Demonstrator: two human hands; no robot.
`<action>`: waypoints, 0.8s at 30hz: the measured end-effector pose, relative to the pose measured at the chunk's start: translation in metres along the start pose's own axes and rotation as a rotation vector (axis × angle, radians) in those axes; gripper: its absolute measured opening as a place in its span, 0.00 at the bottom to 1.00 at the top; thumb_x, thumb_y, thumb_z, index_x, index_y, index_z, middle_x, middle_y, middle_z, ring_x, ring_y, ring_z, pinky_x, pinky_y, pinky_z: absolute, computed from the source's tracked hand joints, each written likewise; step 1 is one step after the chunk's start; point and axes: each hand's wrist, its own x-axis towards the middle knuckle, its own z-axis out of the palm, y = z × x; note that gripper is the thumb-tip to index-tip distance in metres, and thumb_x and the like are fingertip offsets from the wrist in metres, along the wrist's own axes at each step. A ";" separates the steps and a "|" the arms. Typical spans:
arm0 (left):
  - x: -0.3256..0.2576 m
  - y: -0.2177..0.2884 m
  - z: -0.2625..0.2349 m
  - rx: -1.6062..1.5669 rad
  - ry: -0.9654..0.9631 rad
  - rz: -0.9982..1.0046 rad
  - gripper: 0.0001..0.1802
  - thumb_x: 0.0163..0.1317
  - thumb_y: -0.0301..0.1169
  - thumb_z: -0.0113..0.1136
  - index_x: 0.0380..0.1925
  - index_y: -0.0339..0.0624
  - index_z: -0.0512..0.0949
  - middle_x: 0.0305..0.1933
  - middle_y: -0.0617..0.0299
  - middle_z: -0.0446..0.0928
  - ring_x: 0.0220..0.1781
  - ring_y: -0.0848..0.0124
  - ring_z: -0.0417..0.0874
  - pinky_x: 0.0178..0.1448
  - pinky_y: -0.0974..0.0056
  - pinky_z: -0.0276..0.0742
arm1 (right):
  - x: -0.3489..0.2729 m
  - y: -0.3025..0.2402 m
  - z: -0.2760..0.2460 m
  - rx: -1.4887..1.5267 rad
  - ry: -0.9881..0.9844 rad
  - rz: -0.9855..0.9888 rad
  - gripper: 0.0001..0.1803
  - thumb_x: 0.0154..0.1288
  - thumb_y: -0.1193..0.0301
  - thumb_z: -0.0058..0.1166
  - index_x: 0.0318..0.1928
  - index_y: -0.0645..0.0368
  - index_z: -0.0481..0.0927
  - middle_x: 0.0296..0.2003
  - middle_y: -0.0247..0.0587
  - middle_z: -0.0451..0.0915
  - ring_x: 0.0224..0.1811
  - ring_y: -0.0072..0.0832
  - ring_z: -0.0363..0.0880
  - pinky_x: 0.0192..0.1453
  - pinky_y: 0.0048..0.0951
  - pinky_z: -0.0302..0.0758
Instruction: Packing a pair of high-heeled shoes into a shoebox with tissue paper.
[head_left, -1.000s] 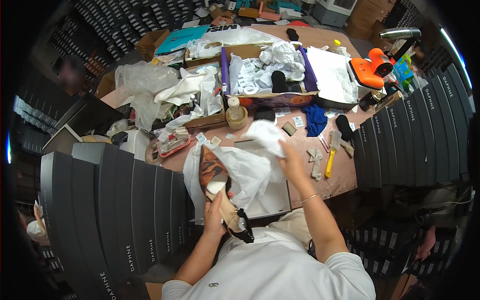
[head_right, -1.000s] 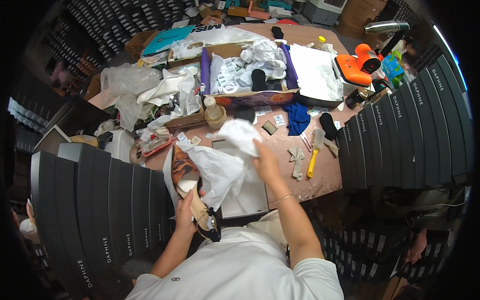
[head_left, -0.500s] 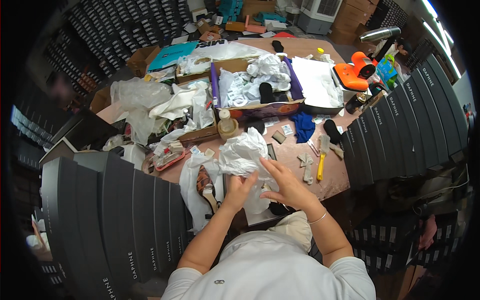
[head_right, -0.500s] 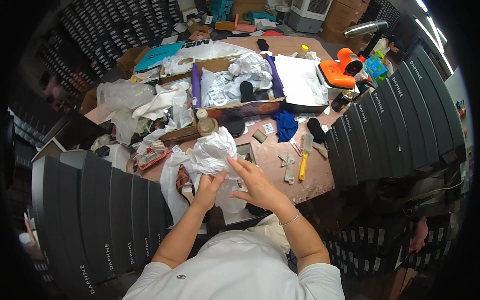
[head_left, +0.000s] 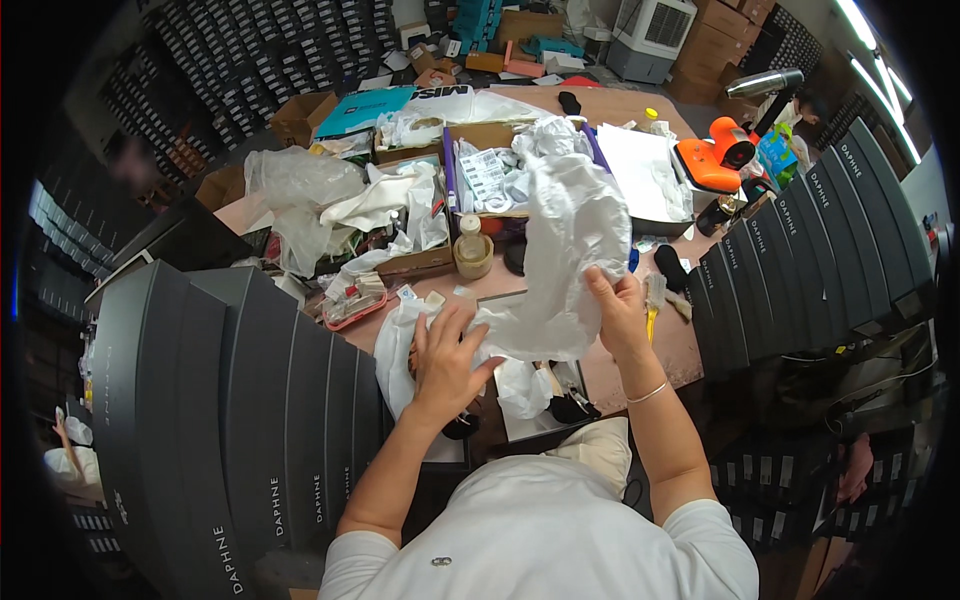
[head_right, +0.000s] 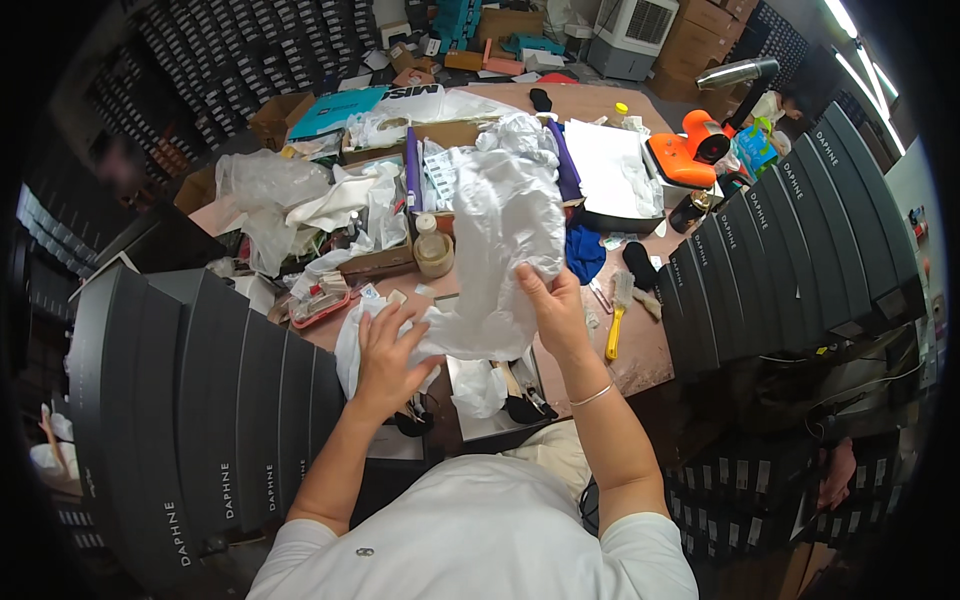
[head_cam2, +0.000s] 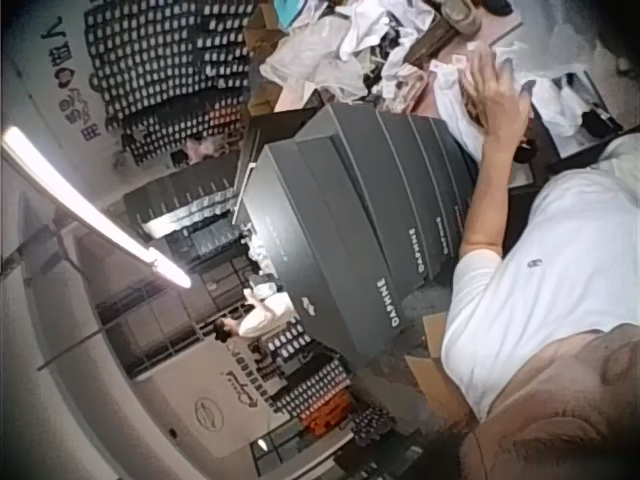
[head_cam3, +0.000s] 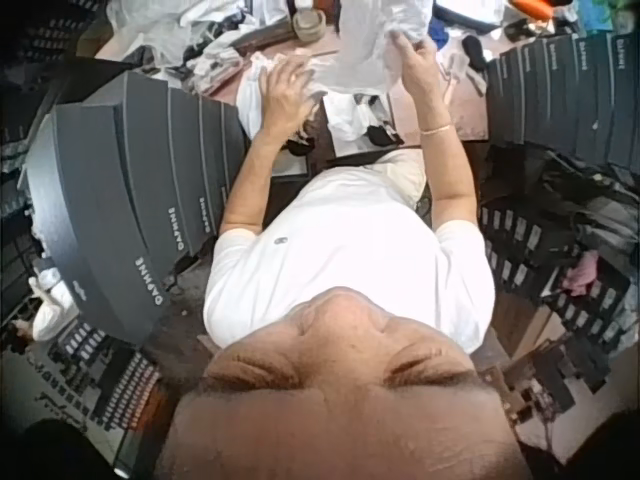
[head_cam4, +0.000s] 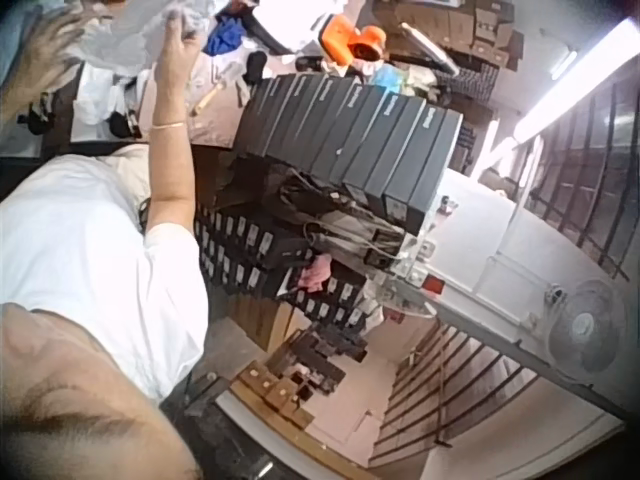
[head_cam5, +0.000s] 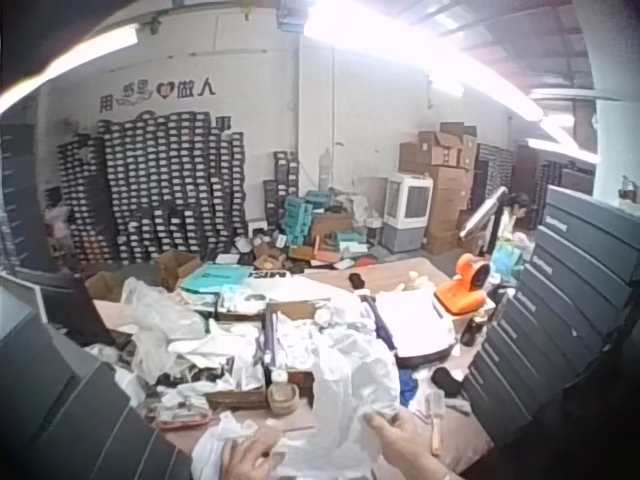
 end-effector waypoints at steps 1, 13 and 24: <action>-0.014 -0.004 -0.001 -0.109 -0.034 -0.050 0.24 0.60 0.45 0.63 0.46 0.36 0.79 0.38 0.56 0.80 0.47 0.66 0.79 0.51 0.62 0.73 | 0.000 -0.006 -0.004 -0.043 0.014 -0.082 0.11 0.66 0.67 0.59 0.44 0.61 0.79 0.38 0.30 0.81 0.38 0.16 0.77 0.43 0.20 0.73; -0.033 0.030 -0.057 -1.116 -0.604 -0.362 0.15 0.66 0.37 0.54 0.38 0.34 0.82 0.36 0.54 0.83 0.40 0.66 0.83 0.45 0.65 0.76 | -0.053 -0.008 -0.003 -0.215 -0.007 -0.291 0.09 0.63 0.73 0.60 0.42 0.62 0.80 0.39 0.31 0.81 0.42 0.18 0.76 0.45 0.21 0.72; -0.059 -0.018 0.062 -2.325 0.161 -1.080 0.33 0.67 0.57 0.41 0.55 0.38 0.70 0.55 0.51 0.74 0.57 0.56 0.76 0.64 0.53 0.70 | -0.119 0.023 0.004 -0.463 -0.828 0.172 0.12 0.63 0.74 0.57 0.46 0.62 0.79 0.35 0.39 0.83 0.35 0.27 0.79 0.43 0.27 0.74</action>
